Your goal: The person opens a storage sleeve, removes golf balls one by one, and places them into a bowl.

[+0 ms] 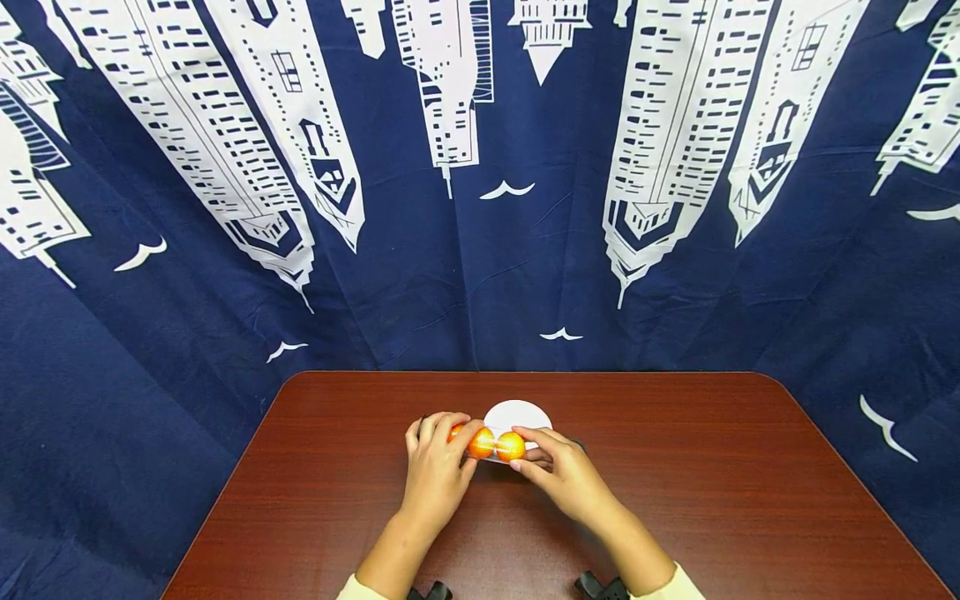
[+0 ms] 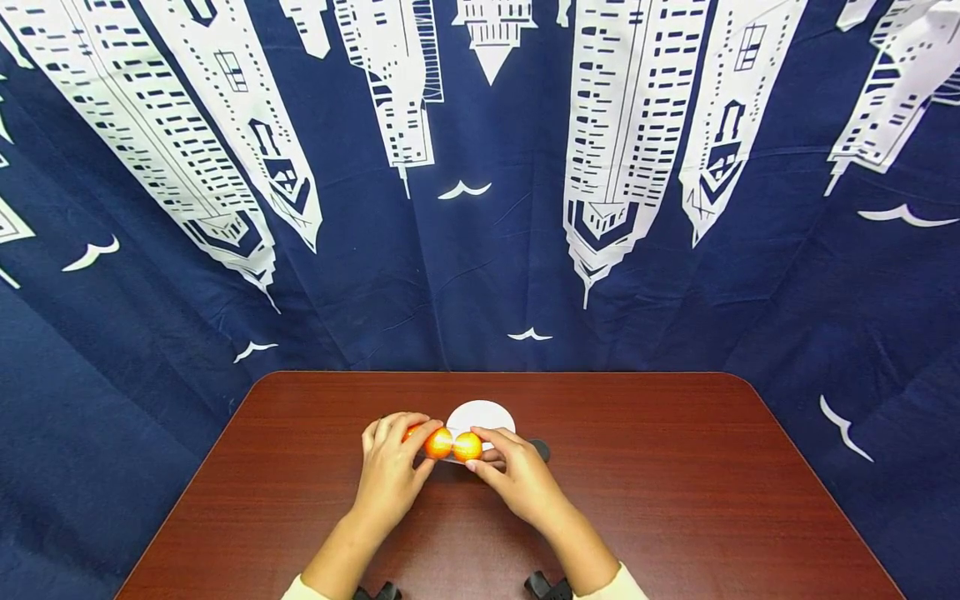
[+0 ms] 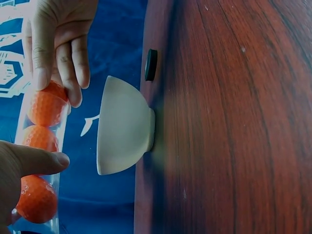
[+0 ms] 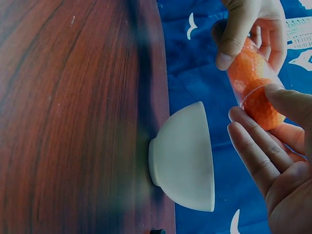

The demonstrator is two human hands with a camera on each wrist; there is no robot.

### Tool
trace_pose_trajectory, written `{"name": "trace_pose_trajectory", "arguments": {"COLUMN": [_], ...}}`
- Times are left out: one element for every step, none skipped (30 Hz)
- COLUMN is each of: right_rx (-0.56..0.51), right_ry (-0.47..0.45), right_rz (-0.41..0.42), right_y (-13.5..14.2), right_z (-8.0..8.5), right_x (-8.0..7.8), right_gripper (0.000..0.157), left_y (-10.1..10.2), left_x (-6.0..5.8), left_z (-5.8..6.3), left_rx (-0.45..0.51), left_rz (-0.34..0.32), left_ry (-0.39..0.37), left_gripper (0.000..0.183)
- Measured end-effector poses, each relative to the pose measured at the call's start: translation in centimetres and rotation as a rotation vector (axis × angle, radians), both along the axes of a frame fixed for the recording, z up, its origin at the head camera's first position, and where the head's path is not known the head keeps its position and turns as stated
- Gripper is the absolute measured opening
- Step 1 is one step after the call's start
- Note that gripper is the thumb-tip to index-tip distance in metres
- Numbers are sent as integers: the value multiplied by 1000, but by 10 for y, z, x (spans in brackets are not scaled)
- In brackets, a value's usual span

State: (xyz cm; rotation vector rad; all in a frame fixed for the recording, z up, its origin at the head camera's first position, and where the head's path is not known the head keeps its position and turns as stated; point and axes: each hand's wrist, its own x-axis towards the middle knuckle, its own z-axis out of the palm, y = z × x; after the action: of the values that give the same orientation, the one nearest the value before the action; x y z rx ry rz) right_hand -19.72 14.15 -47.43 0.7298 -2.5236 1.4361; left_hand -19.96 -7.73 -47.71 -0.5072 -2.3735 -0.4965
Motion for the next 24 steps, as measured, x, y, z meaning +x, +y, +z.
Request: {"name": "trace_pose_trajectory", "arguments": {"right_rx": [3,4,4,0,-7,-19,-32,-48,-63,-79,-95,-105,-111,-113,-113,-115,-111,-104,-103,-101,-99,-96,-92,-93], "right_ry": [2,5,10,16,23,30,38,46,54,62,69,78,85,91,96,97,100,101,98,97,97,97,98,99], "right_rz": [-3,-5,-6,-5,-4,-1,4,9,14,18,21,21,19,16,11,7,-3,-13,-20,-29,-36,-44,-53,-57], "right_y": [0,1,1,1,0,0,0,0,-1,-1,-1,-1,0,0,0,1,1,2,2,3,3,4,4,5], "right_z": [0,0,1,1,1,1,1,0,0,0,0,0,0,1,1,2,3,3,4,5,5,6,5,5], "right_x": [0,1,1,1,1,1,1,1,1,1,1,0,0,-1,-1,-2,-2,-3,-4,-5,-6,-7,-8,-10], "right_gripper": [50,49,49,48,48,47,47,46,46,46,46,46,46,46,46,46,46,46,46,47,47,47,48,48], "left_y": [0,0,0,1,1,1,1,1,1,1,1,1,1,1,1,1,1,0,0,0,-1,-1,-1,-2], "left_x": [0,1,1,1,1,1,2,1,1,2,2,1,1,1,1,0,0,-1,-2,-2,-3,-4,-4,-5], "left_z": [0,-1,-1,-1,-1,-1,-2,-2,-3,-3,-3,-4,-4,-5,-5,-6,-6,-7,-7,-7,-8,-8,-8,-8], "left_rx": [7,14,23,35,50,66,82,99,122,144,167,188,207,226,245,260,277,294,311,330,353,377,405,431], "left_rz": [-1,0,-1,-2,-5,-7,-9,-8,-11,-13,-15,-16,-14,-12,-11,-7,-3,0,3,6,5,0,-9,-17], "left_ry": [-6,-12,-17,-23,-34,-42,-51,-59,-71,-83,-98,-111,-125,-139,-154,-167,-182,-197,-212,-225,-239,-251,-263,-273], "left_gripper": [58,58,58,57,57,56,55,54,53,53,53,54,54,54,54,54,54,54,54,53,53,53,53,53]}}
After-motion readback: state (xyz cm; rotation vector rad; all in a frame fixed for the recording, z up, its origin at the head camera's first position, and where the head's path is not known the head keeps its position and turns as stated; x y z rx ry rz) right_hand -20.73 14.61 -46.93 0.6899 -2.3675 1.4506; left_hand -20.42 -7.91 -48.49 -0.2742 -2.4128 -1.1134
